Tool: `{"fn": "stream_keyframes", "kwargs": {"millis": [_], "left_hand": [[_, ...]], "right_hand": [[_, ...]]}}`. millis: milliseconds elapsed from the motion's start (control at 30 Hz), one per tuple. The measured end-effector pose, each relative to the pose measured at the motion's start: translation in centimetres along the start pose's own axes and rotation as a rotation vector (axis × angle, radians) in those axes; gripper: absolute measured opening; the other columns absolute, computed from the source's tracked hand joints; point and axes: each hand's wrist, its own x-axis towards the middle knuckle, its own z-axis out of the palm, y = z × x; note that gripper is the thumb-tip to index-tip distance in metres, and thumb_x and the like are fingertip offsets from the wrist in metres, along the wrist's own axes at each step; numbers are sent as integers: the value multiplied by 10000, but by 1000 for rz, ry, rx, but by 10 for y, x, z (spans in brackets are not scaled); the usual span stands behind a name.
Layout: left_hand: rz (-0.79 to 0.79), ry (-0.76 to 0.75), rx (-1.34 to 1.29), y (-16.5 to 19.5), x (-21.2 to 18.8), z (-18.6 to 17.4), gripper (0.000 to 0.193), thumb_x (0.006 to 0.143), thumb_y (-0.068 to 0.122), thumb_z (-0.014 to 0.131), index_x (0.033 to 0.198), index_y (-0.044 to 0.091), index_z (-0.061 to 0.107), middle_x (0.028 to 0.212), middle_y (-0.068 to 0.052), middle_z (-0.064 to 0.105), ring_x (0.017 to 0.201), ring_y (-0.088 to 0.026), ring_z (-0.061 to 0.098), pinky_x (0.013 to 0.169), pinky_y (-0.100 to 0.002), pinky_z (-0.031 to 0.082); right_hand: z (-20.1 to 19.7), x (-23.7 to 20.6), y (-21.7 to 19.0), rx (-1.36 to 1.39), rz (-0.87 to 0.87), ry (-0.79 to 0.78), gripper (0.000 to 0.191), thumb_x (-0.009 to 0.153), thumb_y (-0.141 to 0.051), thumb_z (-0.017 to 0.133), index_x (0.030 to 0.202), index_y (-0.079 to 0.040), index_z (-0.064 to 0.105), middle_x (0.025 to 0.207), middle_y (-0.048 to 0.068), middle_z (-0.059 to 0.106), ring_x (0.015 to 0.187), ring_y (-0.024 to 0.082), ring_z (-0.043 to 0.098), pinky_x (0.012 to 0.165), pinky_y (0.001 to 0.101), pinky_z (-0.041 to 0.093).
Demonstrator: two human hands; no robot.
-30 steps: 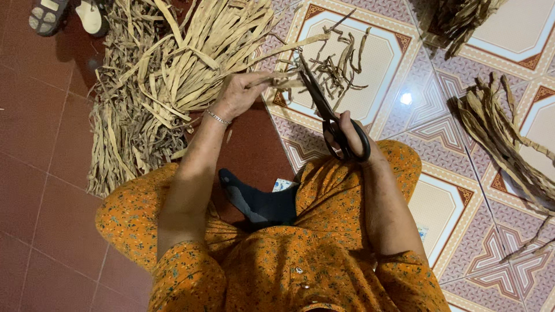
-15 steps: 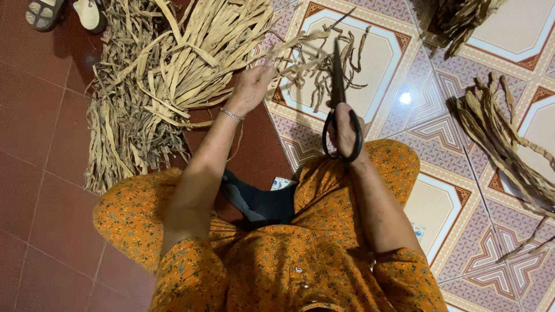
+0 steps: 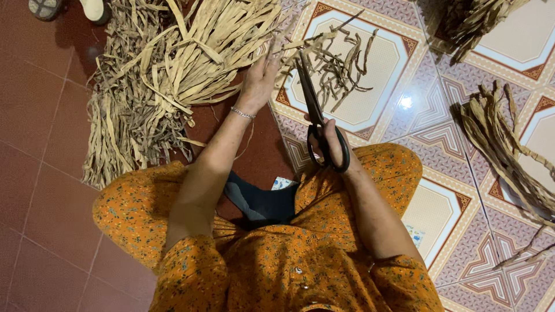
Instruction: The person sits on a tiled floor and uses scissors to cut dried plant strips from a large bundle. They repeatedly pull strips from the bundle, cut them into smaller pieces, and place the cut pieces into a separate pile on the floor.
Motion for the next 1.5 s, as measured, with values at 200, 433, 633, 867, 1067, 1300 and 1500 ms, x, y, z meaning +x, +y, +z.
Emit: {"fn": "stream_keyframes", "kwargs": {"millis": [200,433,633,867,1067,1300,1500], "left_hand": [[94,-67,16,-5,-11,12,340,1121,361,464,1165,72,639,685,78,438,573,-58,458,479,-247,400],[-29,-108,-108,-12,-8,16,353,1100,374,445,1108,91,656,687,64,399,529,-60,423,423,-241,342],[-168,-17,-201,-1,-4,0,340,1045,414,461,1183,150,626,719,57,507,518,-66,473,420,-239,443],[-10,-47,-167,-1,-6,4,348,1083,430,497,1167,131,655,844,20,602,729,-81,636,657,-306,590],[59,-95,-57,-6,-17,15,340,1075,404,539,1075,92,675,900,-8,650,840,-139,649,748,-352,572],[185,-89,-27,-8,-20,15,337,1050,373,600,1103,57,705,919,-57,700,874,-165,646,822,-352,548],[133,-70,-84,0,-16,9,327,1037,392,609,1098,86,710,922,-34,706,882,-137,665,808,-326,559]], "right_hand": [[-6,15,18,-82,-13,134,708,1061,-597,301,1330,-6,584,621,-10,488,503,89,436,457,267,367],[-5,11,38,-289,-203,294,484,1135,-389,428,1278,30,624,689,-18,547,603,81,533,537,276,452],[-8,6,33,-108,-149,255,645,1110,-526,333,1359,38,524,677,-6,490,528,106,441,476,286,394],[0,12,37,-5,-62,82,968,967,-771,202,1497,8,424,695,24,540,559,114,483,516,276,390],[-9,36,46,69,-33,173,1074,1014,-801,137,1094,190,543,633,37,538,541,121,482,505,262,354],[-13,36,31,-47,-11,391,819,988,-697,280,1302,1,572,585,-30,469,460,90,438,413,274,362],[-11,39,24,-150,-146,410,632,1120,-560,380,1045,32,592,599,-26,474,493,84,465,440,283,363]]}}
